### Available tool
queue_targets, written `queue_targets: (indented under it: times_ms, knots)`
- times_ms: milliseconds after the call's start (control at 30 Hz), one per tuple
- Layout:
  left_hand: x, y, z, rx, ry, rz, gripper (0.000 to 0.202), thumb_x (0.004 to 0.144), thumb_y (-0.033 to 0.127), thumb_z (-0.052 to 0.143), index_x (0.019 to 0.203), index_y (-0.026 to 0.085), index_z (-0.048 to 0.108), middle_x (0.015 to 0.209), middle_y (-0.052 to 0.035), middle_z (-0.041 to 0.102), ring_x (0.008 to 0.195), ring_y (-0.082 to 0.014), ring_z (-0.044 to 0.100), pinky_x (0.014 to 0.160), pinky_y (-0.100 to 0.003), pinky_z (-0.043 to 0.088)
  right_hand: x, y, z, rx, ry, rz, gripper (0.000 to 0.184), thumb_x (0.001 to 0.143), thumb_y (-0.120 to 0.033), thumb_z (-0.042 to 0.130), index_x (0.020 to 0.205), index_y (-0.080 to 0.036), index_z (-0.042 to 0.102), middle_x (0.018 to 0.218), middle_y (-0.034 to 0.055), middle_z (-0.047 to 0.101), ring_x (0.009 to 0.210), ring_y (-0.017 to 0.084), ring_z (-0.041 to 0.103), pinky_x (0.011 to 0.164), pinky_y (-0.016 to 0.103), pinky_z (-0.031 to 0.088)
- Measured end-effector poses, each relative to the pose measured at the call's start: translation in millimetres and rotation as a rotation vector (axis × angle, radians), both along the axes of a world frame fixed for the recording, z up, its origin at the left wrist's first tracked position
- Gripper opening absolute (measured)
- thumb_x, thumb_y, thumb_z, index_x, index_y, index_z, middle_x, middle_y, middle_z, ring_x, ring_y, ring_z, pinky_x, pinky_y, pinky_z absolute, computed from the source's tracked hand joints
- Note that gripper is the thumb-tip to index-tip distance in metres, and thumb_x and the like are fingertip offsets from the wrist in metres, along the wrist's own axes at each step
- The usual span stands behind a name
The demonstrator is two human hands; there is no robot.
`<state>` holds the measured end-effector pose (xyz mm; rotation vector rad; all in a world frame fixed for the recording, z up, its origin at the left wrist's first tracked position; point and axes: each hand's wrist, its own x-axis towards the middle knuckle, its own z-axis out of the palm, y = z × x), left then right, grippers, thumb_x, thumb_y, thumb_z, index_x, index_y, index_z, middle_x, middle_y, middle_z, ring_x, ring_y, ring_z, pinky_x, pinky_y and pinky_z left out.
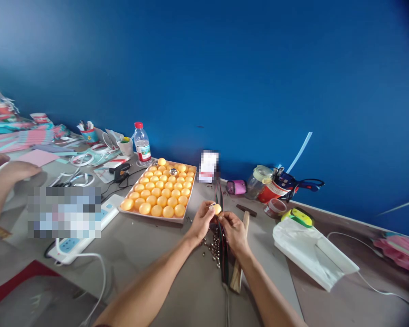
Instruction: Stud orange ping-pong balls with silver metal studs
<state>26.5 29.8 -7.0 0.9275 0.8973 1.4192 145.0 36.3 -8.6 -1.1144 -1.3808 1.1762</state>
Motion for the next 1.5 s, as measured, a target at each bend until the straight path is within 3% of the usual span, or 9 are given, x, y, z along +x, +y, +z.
queue_targets:
  times_ms: [233,500,733,933,1500]
  knots:
    - [1.1,0.6,-4.8,0.034,0.033,0.025,0.035,0.078,0.047,0.058,0.097,0.019,0.048,0.085,0.0002,0.054,0.074,-0.0113,0.051,0.066,-0.023,0.044,-1.0,-1.1,-0.6,-0.033,-0.02,-0.022,0.018,0.074,-0.038,0.058,0.071,-0.02,0.058,0.067,-0.001,0.06,0.065,0.015,0.053,0.062,0.028,0.041]
    - [-0.1,-4.0,1.4,0.06,0.157,0.057,0.033,0.081,0.047,0.051,0.097,0.018,0.048,0.085,-0.0005,0.054,0.074,-0.0122,0.051,0.067,-0.024,0.043,-2.0,-2.2,-1.8,-0.038,-0.059,-0.062,0.021,0.075,-0.04,0.057,0.07,-0.02,0.056,0.066,-0.0012,0.059,0.062,0.015,0.05,0.059,0.028,0.039]
    - [-1.0,-3.9,-1.9,0.108,0.302,0.085,0.032,0.082,0.043,0.051,0.101,0.018,0.051,0.095,-0.0048,0.058,0.091,-0.0173,0.054,0.083,-0.03,0.043,-1.9,-3.5,-5.2,-0.026,-0.072,-0.071,0.024,0.075,-0.042,0.057,0.068,-0.019,0.055,0.062,-0.0024,0.054,0.058,0.013,0.046,0.055,0.026,0.038]
    - [-1.0,-4.2,-3.4,0.097,0.323,0.086,0.032,0.083,0.043,0.05,0.102,0.018,0.049,0.099,-0.0061,0.058,0.095,-0.0181,0.055,0.085,-0.032,0.043,-1.5,-3.0,-3.2,0.006,-0.153,-0.071,0.019,0.076,-0.038,0.054,0.069,-0.02,0.055,0.064,-0.0021,0.054,0.061,0.014,0.046,0.058,0.027,0.038]
    - [-0.9,-4.7,-6.7,0.102,0.368,0.156,0.03,0.084,0.043,0.049,0.099,0.018,0.052,0.097,-0.0057,0.058,0.096,-0.0187,0.054,0.088,-0.032,0.041,-5.2,-3.2,-10.9,-0.026,-0.084,-0.075,0.019,0.075,-0.038,0.055,0.07,-0.02,0.055,0.064,-0.0017,0.055,0.061,0.014,0.048,0.056,0.027,0.039]
